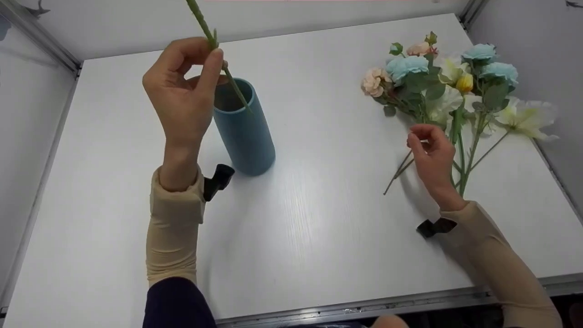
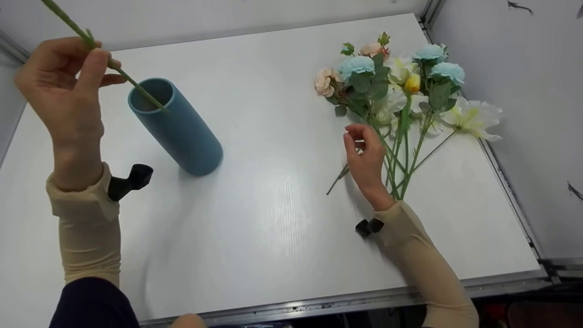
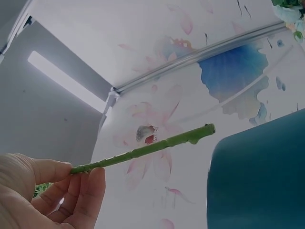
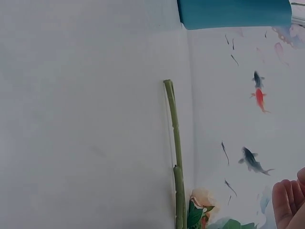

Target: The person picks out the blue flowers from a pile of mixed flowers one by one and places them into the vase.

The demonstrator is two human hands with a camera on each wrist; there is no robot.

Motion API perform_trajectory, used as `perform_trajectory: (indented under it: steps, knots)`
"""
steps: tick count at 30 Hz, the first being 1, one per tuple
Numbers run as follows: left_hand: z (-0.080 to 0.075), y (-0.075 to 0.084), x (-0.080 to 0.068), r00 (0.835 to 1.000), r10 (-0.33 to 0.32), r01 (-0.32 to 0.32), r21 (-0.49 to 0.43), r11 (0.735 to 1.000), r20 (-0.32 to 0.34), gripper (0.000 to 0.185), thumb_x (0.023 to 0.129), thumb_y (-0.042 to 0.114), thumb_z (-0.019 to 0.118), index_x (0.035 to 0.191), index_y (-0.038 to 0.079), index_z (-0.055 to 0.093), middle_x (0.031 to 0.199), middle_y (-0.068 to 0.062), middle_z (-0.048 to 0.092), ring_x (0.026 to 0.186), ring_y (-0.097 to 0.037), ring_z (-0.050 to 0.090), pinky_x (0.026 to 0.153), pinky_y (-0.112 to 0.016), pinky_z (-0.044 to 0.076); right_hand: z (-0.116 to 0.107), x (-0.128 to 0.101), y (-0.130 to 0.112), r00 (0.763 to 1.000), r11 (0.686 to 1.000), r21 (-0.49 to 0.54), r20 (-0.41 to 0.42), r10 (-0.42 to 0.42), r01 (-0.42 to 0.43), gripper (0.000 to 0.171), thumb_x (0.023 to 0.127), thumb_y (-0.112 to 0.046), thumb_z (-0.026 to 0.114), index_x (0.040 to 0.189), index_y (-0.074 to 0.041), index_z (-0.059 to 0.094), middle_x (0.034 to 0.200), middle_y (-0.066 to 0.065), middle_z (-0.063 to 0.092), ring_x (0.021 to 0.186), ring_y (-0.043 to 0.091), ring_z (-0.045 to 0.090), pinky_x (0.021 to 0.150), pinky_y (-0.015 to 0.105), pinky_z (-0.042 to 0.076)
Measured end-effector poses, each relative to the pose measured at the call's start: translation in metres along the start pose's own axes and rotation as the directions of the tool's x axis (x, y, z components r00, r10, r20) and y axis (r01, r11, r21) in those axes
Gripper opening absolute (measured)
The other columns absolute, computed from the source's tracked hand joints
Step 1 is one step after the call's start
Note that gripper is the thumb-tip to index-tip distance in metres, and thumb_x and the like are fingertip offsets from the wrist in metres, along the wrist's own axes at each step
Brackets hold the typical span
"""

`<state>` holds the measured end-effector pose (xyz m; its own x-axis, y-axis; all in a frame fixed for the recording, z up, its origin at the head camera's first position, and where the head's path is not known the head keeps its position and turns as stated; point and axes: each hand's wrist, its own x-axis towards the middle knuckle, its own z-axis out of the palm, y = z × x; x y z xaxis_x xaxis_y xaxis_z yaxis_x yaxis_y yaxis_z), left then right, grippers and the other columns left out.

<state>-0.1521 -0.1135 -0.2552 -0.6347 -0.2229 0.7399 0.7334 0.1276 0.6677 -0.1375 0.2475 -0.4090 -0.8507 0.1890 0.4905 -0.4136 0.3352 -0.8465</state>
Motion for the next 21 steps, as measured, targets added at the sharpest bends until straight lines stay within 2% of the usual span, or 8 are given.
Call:
perform_trajectory:
  steps: [6,9,13,21]
  knots:
    - [-0.004,0.003,0.009,0.999,0.023,-0.022,0.027,0.999,-0.025,0.007,0.081,-0.008,0.062,0.086,-0.008,0.066,0.075,-0.009,0.063,0.068,-0.021,0.061,0.061,-0.029,0.055,-0.001,0.000,-0.002,1.000,1.000,-0.011,0.004,-0.009,0.009,0.014,0.087,0.009,0.054,0.096,0.019,0.056,0.081,0.014,0.058,0.069,0.011,0.057,0.063,0.017,0.045]
    - [-0.007,0.003,0.010,0.999,0.015,-0.014,0.044,0.999,-0.036,0.007,0.081,-0.008,0.062,0.087,-0.008,0.066,0.075,-0.008,0.064,0.068,-0.020,0.061,0.061,-0.028,0.055,-0.002,0.000,-0.001,1.000,1.000,-0.022,0.002,-0.017,0.017,0.014,0.087,0.010,0.054,0.096,0.020,0.056,0.081,0.013,0.059,0.069,0.010,0.057,0.063,0.017,0.045]
    - [-0.010,0.001,0.010,0.999,0.007,-0.004,0.060,0.998,-0.046,0.007,0.081,-0.007,0.063,0.087,-0.007,0.067,0.075,-0.006,0.064,0.069,-0.020,0.061,0.061,-0.027,0.054,-0.003,0.001,-0.001,1.000,0.999,-0.030,-0.001,-0.029,0.029,0.013,0.086,0.011,0.055,0.095,0.020,0.056,0.081,0.013,0.059,0.069,0.009,0.057,0.063,0.016,0.046]
    - [-0.014,-0.007,0.003,0.999,-0.006,0.008,0.076,0.997,-0.038,0.007,0.081,-0.008,0.063,0.087,-0.007,0.067,0.076,-0.004,0.063,0.069,-0.019,0.061,0.061,-0.027,0.054,-0.003,0.001,0.000,1.000,1.000,-0.013,-0.003,0.008,-0.008,0.015,0.086,0.009,0.055,0.096,0.020,0.057,0.082,0.014,0.059,0.069,0.009,0.057,0.064,0.016,0.045]
